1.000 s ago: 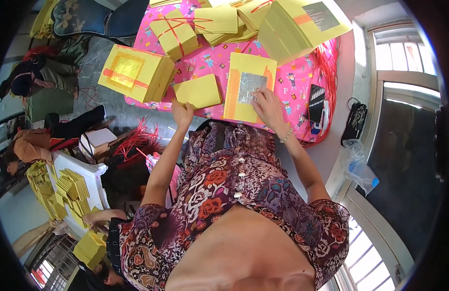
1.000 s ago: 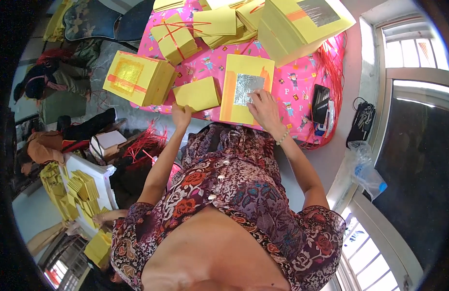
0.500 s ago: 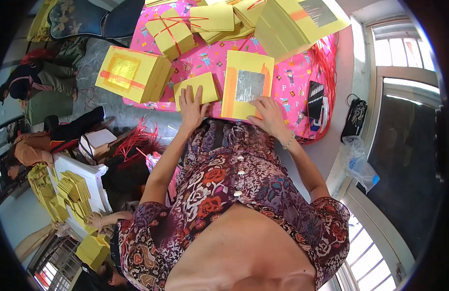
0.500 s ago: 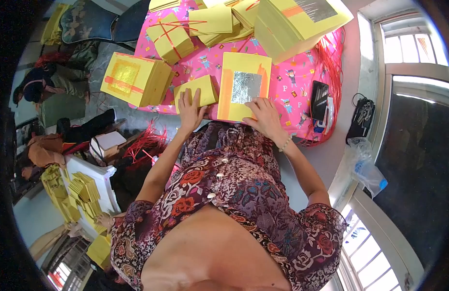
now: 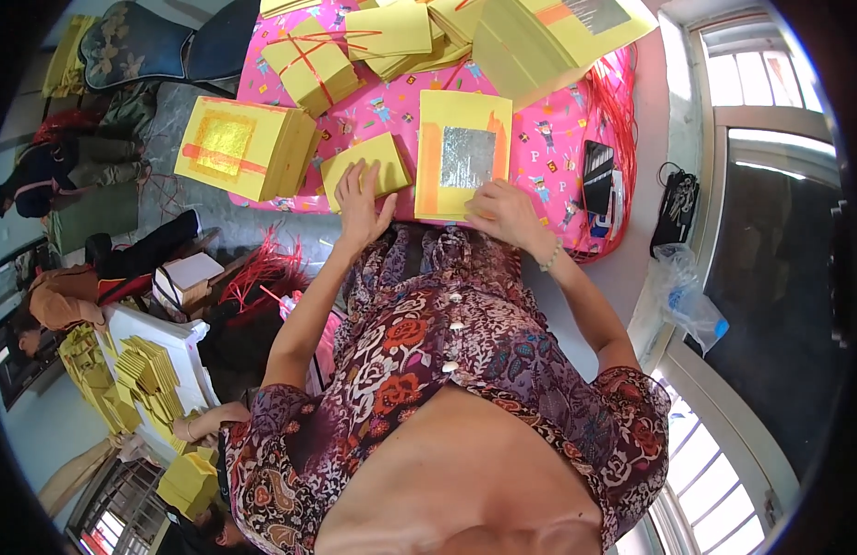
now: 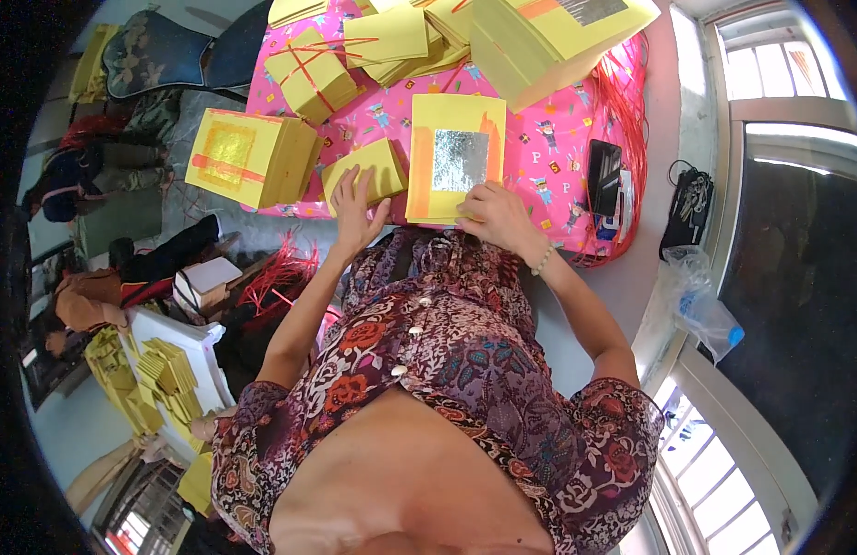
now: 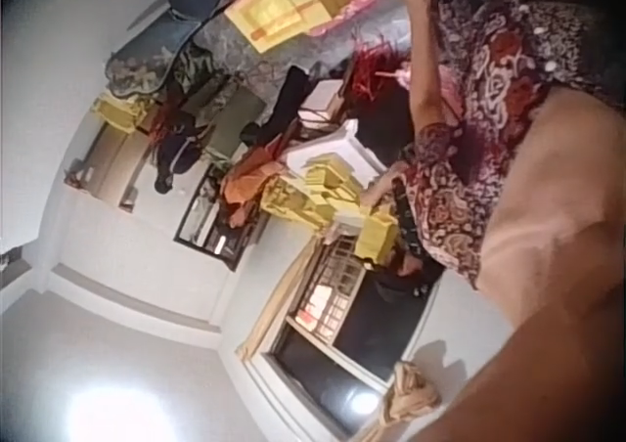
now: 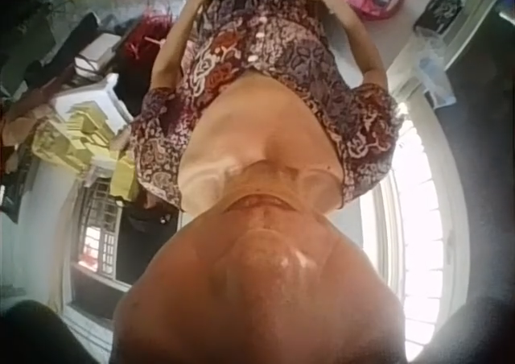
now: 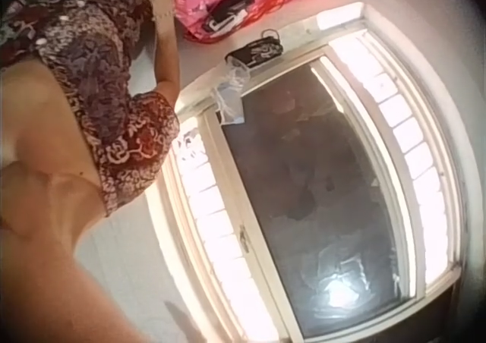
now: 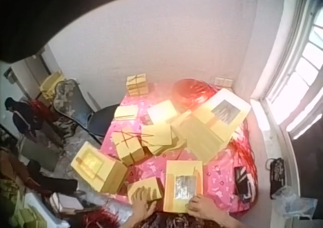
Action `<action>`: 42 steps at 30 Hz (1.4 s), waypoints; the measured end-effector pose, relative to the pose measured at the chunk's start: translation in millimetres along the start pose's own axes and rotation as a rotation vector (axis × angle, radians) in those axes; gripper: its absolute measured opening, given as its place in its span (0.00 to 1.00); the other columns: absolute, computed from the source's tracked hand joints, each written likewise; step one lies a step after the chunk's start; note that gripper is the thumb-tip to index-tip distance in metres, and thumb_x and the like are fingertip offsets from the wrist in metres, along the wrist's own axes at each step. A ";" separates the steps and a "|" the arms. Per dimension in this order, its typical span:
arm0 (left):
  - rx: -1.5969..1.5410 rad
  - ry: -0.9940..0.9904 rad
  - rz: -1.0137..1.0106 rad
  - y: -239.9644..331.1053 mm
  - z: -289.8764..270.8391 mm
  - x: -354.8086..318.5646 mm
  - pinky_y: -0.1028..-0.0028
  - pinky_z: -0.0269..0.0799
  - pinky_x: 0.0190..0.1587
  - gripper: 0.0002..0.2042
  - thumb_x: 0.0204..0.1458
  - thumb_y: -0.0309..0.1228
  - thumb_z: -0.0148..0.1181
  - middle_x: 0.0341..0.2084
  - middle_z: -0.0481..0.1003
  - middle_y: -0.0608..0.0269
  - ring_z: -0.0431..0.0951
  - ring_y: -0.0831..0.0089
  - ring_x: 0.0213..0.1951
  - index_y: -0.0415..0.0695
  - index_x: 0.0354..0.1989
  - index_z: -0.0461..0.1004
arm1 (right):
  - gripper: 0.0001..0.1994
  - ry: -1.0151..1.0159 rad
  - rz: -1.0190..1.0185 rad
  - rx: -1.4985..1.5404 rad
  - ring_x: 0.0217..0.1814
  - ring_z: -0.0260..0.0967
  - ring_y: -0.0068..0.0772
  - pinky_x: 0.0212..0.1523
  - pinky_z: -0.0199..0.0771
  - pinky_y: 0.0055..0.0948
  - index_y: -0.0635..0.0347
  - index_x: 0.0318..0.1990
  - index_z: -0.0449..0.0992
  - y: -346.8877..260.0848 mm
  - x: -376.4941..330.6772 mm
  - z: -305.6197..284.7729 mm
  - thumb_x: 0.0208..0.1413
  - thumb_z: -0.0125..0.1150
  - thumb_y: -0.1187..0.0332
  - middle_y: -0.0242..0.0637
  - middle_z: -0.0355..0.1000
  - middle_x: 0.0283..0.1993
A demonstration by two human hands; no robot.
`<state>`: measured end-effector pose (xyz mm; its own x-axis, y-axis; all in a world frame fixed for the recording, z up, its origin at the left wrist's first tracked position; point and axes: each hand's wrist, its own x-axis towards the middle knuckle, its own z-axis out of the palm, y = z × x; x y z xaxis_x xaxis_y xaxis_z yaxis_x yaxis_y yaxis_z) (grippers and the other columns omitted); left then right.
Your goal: Bundling and tying stacks of yellow paper with red strings.
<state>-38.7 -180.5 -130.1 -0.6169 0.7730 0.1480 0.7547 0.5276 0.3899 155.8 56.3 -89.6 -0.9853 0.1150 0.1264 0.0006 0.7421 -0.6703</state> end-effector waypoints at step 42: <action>-0.572 -0.305 0.283 46.8 -17.7 33.4 0.65 0.71 0.47 0.22 0.46 0.31 0.69 0.41 0.76 0.55 0.75 0.58 0.43 0.45 0.51 0.74 | 0.12 -0.095 0.168 0.280 0.30 0.67 0.39 0.32 0.66 0.37 0.63 0.26 0.78 29.8 16.8 5.6 0.56 0.62 0.65 0.39 0.67 0.25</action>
<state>-28.0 -136.2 -90.8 -0.2607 0.9616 0.0855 0.5894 0.0884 0.8030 138.4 76.7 -111.5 -0.9869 0.1485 -0.0631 0.1307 0.5066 -0.8522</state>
